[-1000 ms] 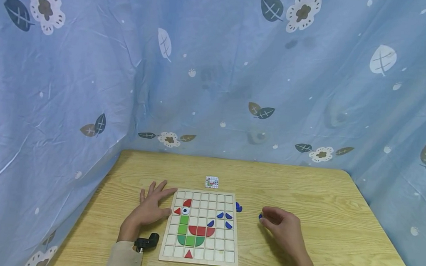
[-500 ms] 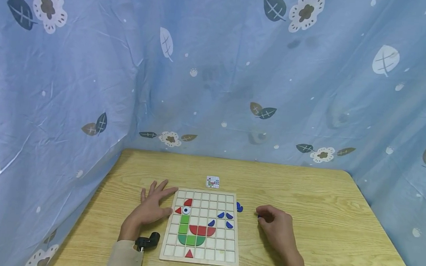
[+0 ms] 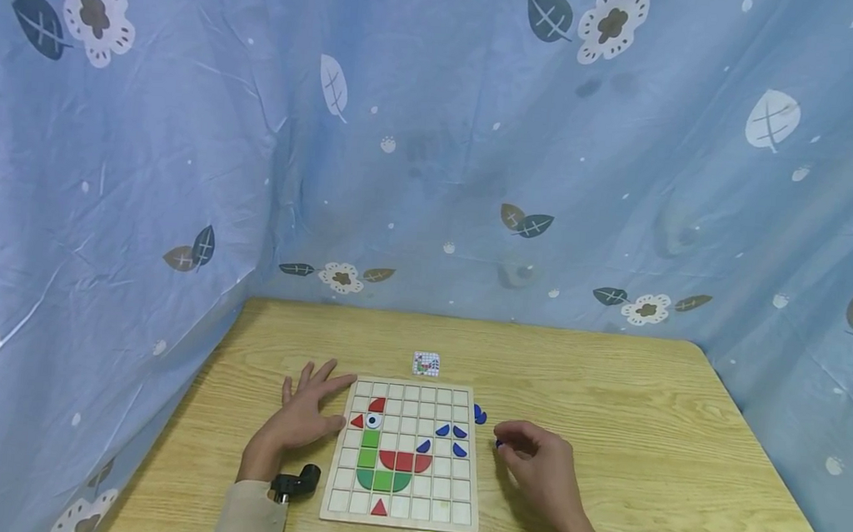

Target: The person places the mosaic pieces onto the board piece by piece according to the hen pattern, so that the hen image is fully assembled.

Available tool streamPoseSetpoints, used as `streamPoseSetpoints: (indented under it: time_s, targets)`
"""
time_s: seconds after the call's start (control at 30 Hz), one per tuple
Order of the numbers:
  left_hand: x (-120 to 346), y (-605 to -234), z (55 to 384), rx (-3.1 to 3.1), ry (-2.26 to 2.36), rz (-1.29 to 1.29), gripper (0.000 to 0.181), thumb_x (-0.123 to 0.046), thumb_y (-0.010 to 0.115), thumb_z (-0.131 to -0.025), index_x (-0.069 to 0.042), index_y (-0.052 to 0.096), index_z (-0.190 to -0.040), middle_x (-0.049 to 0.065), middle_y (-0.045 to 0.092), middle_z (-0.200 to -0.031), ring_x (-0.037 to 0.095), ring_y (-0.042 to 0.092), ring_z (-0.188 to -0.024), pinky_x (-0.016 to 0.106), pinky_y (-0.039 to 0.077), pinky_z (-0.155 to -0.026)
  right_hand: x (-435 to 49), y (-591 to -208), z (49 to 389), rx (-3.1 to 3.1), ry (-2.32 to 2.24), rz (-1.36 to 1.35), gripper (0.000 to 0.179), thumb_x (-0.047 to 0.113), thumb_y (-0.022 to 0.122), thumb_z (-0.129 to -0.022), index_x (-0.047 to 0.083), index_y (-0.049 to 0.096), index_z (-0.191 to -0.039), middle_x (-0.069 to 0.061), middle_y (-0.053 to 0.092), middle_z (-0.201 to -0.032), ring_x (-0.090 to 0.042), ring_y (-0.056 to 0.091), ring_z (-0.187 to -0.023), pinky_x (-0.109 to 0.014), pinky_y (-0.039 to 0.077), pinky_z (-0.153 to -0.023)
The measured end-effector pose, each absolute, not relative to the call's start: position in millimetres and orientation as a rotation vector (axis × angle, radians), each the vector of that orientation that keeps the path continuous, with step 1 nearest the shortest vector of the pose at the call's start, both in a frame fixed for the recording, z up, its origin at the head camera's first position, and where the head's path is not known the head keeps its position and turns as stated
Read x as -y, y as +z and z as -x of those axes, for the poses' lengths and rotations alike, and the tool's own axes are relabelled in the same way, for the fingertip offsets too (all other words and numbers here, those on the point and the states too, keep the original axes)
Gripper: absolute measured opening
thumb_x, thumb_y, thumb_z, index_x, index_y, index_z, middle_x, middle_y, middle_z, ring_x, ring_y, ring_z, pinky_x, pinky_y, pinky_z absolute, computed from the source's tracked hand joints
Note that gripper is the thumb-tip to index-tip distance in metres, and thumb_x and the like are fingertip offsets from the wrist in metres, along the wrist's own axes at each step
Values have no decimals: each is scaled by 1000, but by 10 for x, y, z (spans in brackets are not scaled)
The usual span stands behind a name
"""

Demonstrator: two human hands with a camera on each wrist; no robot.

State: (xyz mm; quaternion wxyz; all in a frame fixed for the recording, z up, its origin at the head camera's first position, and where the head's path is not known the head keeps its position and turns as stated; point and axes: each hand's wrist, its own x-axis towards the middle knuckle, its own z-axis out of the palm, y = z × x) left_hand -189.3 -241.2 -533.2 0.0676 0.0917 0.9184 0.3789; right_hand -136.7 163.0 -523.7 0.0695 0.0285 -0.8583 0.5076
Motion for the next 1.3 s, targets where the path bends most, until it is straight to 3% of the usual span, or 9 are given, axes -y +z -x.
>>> streamPoseSetpoints:
  time_s: [0.27,0.6,1.3]
  targets:
    - [2422,-5344,1901,-2774,1134,-274,77,-13,75,-87,-19,57,-161,22,16,-183,53,-10,-168,76,-22,-124,-1337,-5297,1222,2550,1605,-161,29,-12,82,-86,12,84,-101,2,84,-100,-7,78,-93,-19,63,-87]
    - [2420,-5330,1899,-2769,1131,-280,77,-13,75,-87,-19,57,-161,23,16,-183,53,-10,-168,76,-22,-124,-1139,-5356,1157,2625,1458,-290,29,-9,82,-87,15,85,-104,4,84,-104,-8,79,-97,-28,65,-90]
    - [2419,-5339,1906,-2765,1118,-289,78,-16,75,-86,-19,56,-161,23,16,-183,53,-10,-168,77,-21,-124,-1172,-5401,1126,2638,1456,-389,36,-14,77,-89,16,85,-107,4,84,-105,-9,78,-102,-28,65,-91]
